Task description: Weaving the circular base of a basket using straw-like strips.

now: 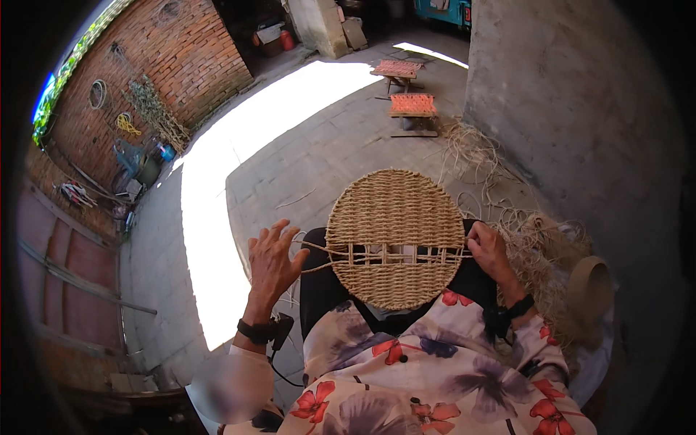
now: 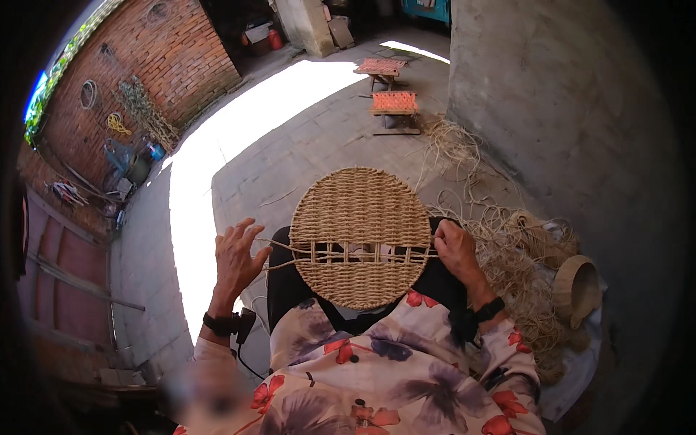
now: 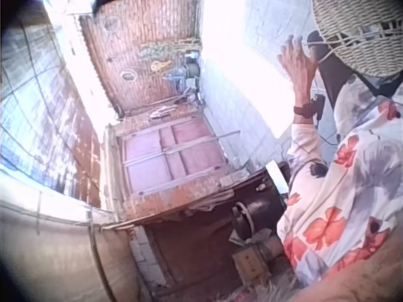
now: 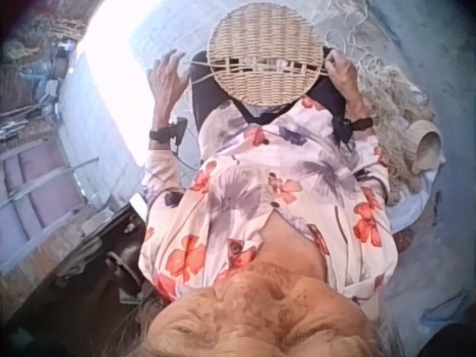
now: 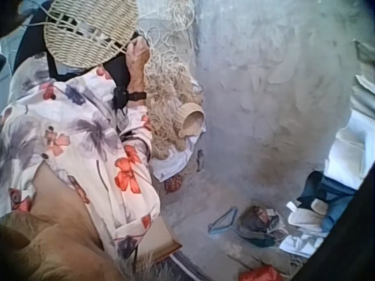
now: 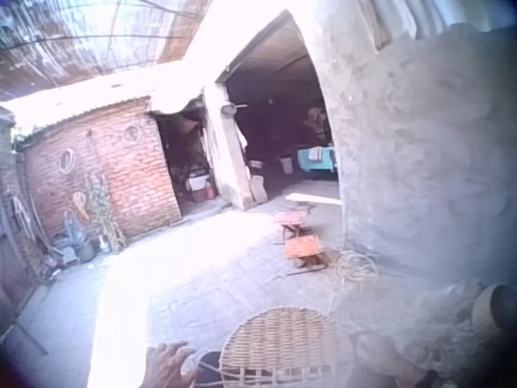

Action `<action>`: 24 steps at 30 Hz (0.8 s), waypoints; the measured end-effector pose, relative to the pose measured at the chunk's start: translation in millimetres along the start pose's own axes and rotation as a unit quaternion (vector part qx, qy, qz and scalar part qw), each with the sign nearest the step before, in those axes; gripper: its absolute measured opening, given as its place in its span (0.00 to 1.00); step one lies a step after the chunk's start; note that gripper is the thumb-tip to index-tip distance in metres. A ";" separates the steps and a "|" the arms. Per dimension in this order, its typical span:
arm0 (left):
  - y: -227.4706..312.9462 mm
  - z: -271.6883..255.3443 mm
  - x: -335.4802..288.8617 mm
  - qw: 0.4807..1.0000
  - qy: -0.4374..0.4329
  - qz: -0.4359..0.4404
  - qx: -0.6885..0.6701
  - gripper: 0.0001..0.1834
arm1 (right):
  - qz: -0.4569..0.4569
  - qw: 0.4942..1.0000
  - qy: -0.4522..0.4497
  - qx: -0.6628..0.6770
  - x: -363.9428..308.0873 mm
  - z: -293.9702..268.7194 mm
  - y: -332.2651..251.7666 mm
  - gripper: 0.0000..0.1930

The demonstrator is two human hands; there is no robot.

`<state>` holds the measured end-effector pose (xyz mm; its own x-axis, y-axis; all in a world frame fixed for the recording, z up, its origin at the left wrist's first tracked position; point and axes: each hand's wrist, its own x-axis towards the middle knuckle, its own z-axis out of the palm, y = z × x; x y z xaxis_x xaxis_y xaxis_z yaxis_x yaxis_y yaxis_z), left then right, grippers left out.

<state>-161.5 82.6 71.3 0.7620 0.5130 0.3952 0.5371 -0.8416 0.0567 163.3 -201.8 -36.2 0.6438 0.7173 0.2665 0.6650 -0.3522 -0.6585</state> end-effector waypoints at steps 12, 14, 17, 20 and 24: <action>-138.4 -1.3 -36.8 0.965 -0.023 -0.248 -0.086 0.18 | -0.019 1.000 0.014 0.012 -1.7 -1.0 0.5 0.04; -163.5 -1.9 -50.6 0.965 -0.064 -0.255 -0.017 0.13 | -0.028 0.999 0.017 0.013 0.3 0.7 -0.9 0.04; -100.1 4.0 -29.6 0.987 -0.053 -0.152 -0.003 0.23 | -0.020 1.000 0.011 0.001 0.7 -0.8 -1.2 0.04; -16.6 20.0 -5.5 0.978 -0.061 -0.025 -0.197 0.17 | -0.014 1.000 0.001 0.008 -0.1 -3.6 -0.8 0.05; 6.4 24.7 -4.8 0.974 -0.148 0.034 -0.166 0.11 | 0.007 1.000 -0.015 0.017 0.4 0.4 -0.8 0.05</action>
<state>-152.7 78.9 47.2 0.8892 0.4387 0.1303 0.3718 -0.8586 0.3530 162.9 -200.9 -35.8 0.6417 0.7296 0.2364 0.6421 -0.3425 -0.6859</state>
